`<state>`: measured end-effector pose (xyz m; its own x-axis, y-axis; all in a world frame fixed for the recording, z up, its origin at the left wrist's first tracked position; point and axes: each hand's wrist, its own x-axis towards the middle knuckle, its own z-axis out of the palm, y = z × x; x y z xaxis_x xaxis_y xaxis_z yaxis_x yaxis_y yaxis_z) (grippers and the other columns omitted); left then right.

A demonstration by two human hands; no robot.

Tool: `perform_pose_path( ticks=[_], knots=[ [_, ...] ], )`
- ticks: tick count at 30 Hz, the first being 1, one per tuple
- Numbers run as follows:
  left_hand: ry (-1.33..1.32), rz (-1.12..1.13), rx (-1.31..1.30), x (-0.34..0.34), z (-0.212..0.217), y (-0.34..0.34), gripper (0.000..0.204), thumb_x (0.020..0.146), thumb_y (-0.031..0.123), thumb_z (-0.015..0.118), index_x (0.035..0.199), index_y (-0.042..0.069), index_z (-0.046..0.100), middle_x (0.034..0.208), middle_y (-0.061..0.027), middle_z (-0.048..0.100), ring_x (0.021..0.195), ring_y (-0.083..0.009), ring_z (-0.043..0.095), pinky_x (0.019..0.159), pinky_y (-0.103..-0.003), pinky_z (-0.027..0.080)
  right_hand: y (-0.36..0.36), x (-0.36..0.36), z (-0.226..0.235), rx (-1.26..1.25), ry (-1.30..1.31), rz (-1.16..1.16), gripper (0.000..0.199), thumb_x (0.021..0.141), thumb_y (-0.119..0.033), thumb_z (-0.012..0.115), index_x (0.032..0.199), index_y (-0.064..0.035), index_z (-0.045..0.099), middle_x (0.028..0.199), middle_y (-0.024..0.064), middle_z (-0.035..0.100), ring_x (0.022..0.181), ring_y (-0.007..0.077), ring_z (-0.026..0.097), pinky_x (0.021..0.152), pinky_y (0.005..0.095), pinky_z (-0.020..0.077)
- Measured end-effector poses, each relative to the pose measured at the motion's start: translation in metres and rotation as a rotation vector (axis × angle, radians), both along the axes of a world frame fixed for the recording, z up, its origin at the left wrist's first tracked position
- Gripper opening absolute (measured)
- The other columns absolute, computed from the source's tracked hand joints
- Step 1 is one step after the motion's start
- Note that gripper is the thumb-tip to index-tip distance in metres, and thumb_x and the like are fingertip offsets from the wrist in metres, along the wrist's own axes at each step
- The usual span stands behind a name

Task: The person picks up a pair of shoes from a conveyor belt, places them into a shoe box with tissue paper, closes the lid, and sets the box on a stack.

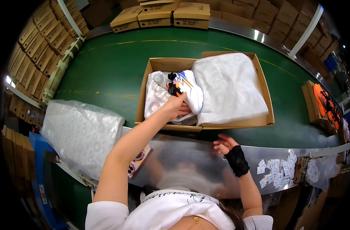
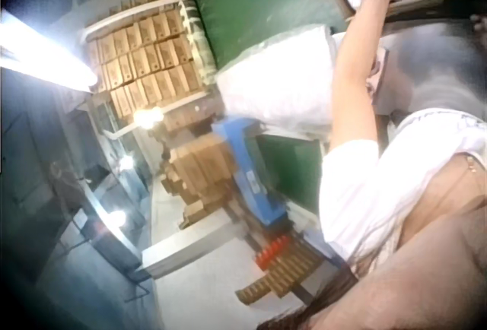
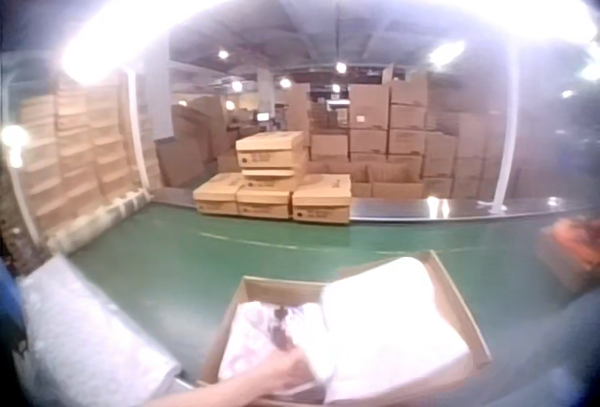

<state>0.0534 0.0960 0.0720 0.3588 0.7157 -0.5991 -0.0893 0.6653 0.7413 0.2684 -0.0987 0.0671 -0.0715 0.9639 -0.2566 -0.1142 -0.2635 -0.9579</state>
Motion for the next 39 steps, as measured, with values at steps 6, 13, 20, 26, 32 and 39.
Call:
perform_pose_path(
  ticks=[6, 13, 20, 26, 32, 39],
  knots=[
    [-0.045, 0.007, 0.098, -0.001, 0.009, -0.014, 0.048, 0.088, 0.027, 0.047, 0.123, -0.004, 0.033, 0.110, -0.0226, 0.049, 0.105, -0.0320, 0.048, 0.086, -0.043, 0.043, 0.055, -0.031, 0.014, -0.035, 0.245, -0.577, 0.050, 0.079, -0.021, 0.061, 0.122, -0.0068, 0.039, 0.107, 0.0062, 0.053, 0.096, 0.0165, 0.053, 0.074, 0.0263, 0.0432],
    [0.123, 0.573, 0.564, -0.115, 0.033, -0.026, 0.051, 0.088, 0.039, 0.045, 0.118, -0.002, 0.042, 0.103, -0.0120, 0.056, 0.096, -0.0217, 0.052, 0.077, -0.037, 0.043, 0.103, -0.061, 0.021, 0.800, -1.089, -0.247, 0.067, 0.061, 0.001, 0.056, 0.124, -0.0104, 0.038, 0.124, 0.0106, 0.044, 0.112, 0.0292, 0.040, 0.087, 0.0405, 0.0300],
    [0.303, 0.382, 0.478, -0.105, -0.001, -0.036, 0.058, 0.081, 0.043, 0.055, 0.111, -0.006, 0.048, 0.101, -0.0122, 0.057, 0.091, -0.0174, 0.053, 0.077, -0.031, 0.042, 0.109, -0.076, -0.022, 0.978, -1.603, -0.082, 0.056, 0.071, 0.001, 0.049, 0.123, -0.0195, 0.044, 0.129, 0.0109, 0.039, 0.113, 0.0335, 0.040, 0.084, 0.0510, 0.0282],
    [0.250, 0.345, 0.343, -0.105, -0.014, -0.048, 0.058, 0.075, 0.043, 0.060, 0.109, -0.004, 0.051, 0.101, -0.0109, 0.057, 0.092, -0.0182, 0.053, 0.079, -0.029, 0.042, 0.100, -0.068, -0.026, 1.025, -1.606, -0.068, 0.052, 0.071, 0.000, 0.049, 0.119, -0.0188, 0.047, 0.127, 0.0115, 0.041, 0.112, 0.0324, 0.042, 0.084, 0.0509, 0.0280],
    [-0.321, 0.264, 0.203, -0.110, -0.005, -0.023, 0.063, 0.071, 0.052, 0.055, 0.115, 0.006, 0.050, 0.106, -0.0092, 0.055, 0.095, -0.0217, 0.052, 0.081, -0.034, 0.039, 0.119, -0.071, 0.029, 1.053, -1.557, 0.021, 0.049, 0.067, -0.002, 0.053, 0.114, -0.0181, 0.051, 0.119, 0.0093, 0.049, 0.111, 0.0305, 0.044, 0.087, 0.0505, 0.0280],
    [-0.286, 0.228, 0.033, -0.148, 0.072, -0.048, 0.071, 0.065, 0.059, 0.050, 0.120, 0.015, 0.045, 0.121, -0.0130, 0.043, 0.108, -0.0331, 0.040, 0.085, -0.058, 0.027, 0.127, -0.073, 0.127, 1.268, -1.341, -0.302, 0.060, 0.059, 0.000, 0.052, 0.117, -0.0130, 0.049, 0.120, 0.0126, 0.046, 0.106, 0.0277, 0.046, 0.086, 0.0385, 0.0349]
  ],
)
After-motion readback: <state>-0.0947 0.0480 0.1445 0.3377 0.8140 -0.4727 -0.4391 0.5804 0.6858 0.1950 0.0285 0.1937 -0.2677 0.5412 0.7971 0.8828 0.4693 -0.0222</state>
